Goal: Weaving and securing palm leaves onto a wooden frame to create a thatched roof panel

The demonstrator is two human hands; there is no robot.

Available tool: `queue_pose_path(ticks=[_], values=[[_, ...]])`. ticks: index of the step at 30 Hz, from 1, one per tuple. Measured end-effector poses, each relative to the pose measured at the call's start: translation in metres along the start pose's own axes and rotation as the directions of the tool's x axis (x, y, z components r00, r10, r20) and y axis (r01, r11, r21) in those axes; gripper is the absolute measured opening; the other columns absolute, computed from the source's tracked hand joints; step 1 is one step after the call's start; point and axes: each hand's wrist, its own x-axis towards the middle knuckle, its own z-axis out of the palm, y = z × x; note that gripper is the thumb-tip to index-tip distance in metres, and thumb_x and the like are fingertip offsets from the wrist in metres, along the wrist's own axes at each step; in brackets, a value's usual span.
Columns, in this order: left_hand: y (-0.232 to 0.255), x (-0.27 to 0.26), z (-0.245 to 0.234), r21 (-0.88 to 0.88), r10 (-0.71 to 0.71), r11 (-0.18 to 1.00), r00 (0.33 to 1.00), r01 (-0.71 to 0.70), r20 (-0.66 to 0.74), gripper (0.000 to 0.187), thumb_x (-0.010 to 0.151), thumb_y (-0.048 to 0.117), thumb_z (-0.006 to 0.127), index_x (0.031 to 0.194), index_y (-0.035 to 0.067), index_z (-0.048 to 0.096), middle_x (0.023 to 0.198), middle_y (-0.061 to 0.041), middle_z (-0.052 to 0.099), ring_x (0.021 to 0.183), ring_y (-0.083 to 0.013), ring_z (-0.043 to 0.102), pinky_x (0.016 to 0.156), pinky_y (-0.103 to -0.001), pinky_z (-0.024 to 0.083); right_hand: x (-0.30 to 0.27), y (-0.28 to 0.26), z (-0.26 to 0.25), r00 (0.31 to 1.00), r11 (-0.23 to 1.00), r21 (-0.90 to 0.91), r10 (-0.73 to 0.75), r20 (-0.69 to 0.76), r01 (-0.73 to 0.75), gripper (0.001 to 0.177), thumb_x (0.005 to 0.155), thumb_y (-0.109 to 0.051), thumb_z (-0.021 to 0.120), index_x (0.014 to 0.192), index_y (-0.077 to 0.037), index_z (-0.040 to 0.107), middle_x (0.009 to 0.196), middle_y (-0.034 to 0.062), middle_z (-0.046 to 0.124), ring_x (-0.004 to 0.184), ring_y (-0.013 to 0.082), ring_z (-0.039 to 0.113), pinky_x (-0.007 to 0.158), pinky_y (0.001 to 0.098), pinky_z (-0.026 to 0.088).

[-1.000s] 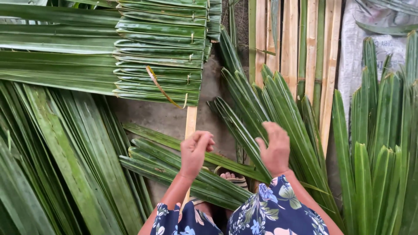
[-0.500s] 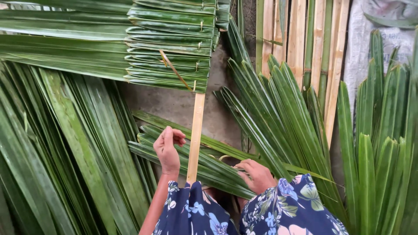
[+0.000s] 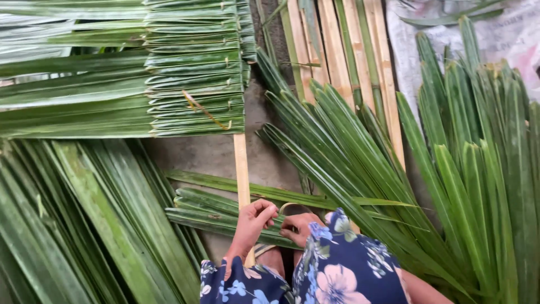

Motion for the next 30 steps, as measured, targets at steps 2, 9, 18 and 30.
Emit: queue_pose_path(ticks=[2,9,18,30], values=[[-0.001,0.003,0.001,0.007,-0.018,1.0,1.0,0.018,-0.024,0.013,0.091,0.017,0.07,0.085,0.006,0.073,0.072,-0.004,0.072,0.055,-0.0086,0.06,0.049,-0.019,0.042,-0.002,0.007,-0.007,1.0,1.0,0.012,0.027,-0.012,-0.027,0.016,0.088,-0.041,0.07,0.091,-0.026,0.072,0.078,-0.0046,0.074,0.07,0.0186,0.068,0.062,0.0358,0.047],[0.002,0.032,0.025,-0.017,-0.052,0.999,0.995,0.051,-0.08,0.012,0.095,0.015,0.067,0.089,0.006,0.073,0.073,-0.005,0.071,0.059,-0.0088,0.061,0.051,-0.02,0.042,-0.024,0.044,-0.031,0.988,0.995,-0.018,0.092,-0.127,-0.095,0.014,0.086,-0.04,0.069,0.09,-0.029,0.076,0.087,-0.0071,0.081,0.08,0.0193,0.075,0.07,0.0358,0.052],[0.012,0.026,0.033,-0.004,0.018,1.0,0.986,-0.019,-0.164,0.014,0.092,0.012,0.069,0.092,0.0,0.076,0.072,-0.013,0.073,0.053,-0.0129,0.066,0.044,-0.019,0.051,-0.053,0.009,-0.048,0.975,0.994,0.096,0.071,-0.209,-0.051,0.011,0.085,-0.024,0.072,0.095,-0.023,0.073,0.082,0.0052,0.08,0.083,0.0306,0.076,0.073,0.0403,0.058],[0.009,0.008,0.019,-0.015,0.032,0.999,0.94,-0.039,-0.34,0.013,0.093,0.013,0.069,0.093,0.001,0.076,0.073,-0.013,0.072,0.055,-0.0138,0.065,0.046,-0.021,0.052,0.021,0.185,-0.145,0.675,0.837,-0.433,-0.107,-0.73,-0.335,0.042,0.088,-0.024,0.079,0.128,-0.018,0.067,0.118,0.0052,0.059,0.11,0.0255,0.06,0.102,0.0442,0.05]])
